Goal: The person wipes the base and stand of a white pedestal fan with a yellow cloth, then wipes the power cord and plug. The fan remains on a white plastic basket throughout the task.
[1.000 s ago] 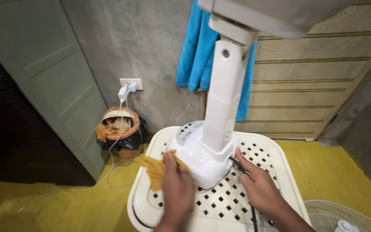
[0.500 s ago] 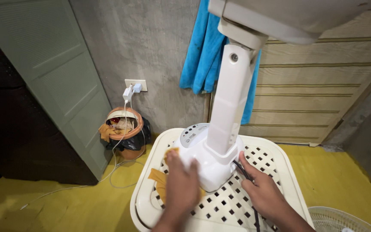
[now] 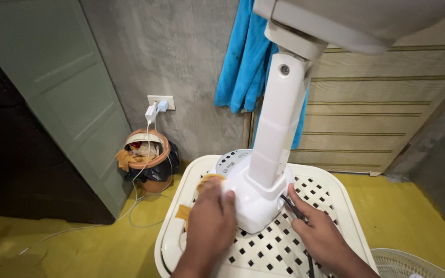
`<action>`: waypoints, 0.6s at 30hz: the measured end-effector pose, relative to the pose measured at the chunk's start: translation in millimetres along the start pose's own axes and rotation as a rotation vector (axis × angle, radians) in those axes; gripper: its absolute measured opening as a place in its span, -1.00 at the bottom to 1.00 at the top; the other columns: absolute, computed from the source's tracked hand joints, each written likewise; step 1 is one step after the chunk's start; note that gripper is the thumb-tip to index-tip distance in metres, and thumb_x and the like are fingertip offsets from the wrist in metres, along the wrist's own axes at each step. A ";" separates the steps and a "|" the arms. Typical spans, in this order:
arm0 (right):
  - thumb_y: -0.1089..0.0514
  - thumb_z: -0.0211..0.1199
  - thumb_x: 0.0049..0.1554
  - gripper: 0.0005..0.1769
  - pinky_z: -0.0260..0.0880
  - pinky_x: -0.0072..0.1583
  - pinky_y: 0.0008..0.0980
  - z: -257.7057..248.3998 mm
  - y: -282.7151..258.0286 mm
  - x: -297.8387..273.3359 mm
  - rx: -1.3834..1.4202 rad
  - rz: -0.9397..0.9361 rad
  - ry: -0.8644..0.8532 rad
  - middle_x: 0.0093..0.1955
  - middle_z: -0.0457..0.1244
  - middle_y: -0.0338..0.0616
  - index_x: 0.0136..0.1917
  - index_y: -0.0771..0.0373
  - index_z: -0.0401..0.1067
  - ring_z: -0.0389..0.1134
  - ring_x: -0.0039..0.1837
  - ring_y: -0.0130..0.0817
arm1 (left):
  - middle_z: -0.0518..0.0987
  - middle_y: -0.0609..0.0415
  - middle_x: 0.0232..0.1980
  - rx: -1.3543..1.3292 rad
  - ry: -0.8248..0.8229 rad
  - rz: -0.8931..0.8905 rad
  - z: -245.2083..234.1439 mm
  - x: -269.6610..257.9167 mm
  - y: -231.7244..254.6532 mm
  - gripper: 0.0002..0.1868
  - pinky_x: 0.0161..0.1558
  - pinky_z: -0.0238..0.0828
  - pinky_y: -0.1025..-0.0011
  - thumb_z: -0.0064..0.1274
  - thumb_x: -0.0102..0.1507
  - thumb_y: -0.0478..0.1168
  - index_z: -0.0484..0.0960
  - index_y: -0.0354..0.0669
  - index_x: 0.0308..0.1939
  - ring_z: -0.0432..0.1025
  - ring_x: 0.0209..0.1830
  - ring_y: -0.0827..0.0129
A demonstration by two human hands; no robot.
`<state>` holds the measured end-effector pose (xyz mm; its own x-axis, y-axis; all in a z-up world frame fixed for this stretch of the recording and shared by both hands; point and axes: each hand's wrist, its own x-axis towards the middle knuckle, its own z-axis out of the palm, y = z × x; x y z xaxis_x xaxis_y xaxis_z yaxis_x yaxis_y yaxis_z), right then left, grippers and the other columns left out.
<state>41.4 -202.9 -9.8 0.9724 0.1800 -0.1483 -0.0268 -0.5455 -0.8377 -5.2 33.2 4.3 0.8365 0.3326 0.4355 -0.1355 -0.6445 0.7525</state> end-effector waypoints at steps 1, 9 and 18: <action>0.21 0.11 0.07 -0.14 0.32 -0.11 -0.49 0.6 -2.9 -0.6 0.008 0.000 0.003 -0.12 0.40 -0.21 0.60 -0.18 0.06 0.17 -0.28 -0.49 | 0.54 -0.32 0.22 -0.017 -0.060 0.103 -1.7 -5.6 4.6 -0.57 0.35 0.21 0.16 -0.09 0.35 -0.13 0.54 -0.44 0.15 0.38 0.30 -0.13; 0.21 0.14 0.09 -0.11 0.21 -0.21 -0.46 0.6 -1.5 -0.6 -0.040 0.041 0.008 -0.32 0.19 -0.16 0.64 -0.30 0.10 0.04 -0.33 -0.48 | 0.66 -0.10 0.12 -0.070 -0.244 0.156 -24.6 25.4 3.7 -0.68 0.29 0.29 0.27 0.04 0.28 -0.30 0.68 -0.19 0.11 0.45 0.18 0.07; 0.20 0.17 0.05 -0.12 0.24 -0.23 -0.43 0.7 -10.5 -3.0 -0.048 0.063 0.036 -0.32 0.25 -0.23 0.59 -0.32 0.12 0.06 -0.36 -0.48 | 0.54 -0.01 0.32 -0.043 -0.272 0.213 -17.5 6.5 21.8 -0.36 0.35 0.18 0.28 0.39 -0.03 -0.30 0.65 -0.11 0.17 0.32 0.35 0.13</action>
<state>38.6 -197.2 -1.0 0.9769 0.1147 -0.1802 -0.0781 -0.5933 -0.8012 -12.0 33.3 32.2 0.8973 -0.0056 0.4413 -0.3392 -0.6484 0.6816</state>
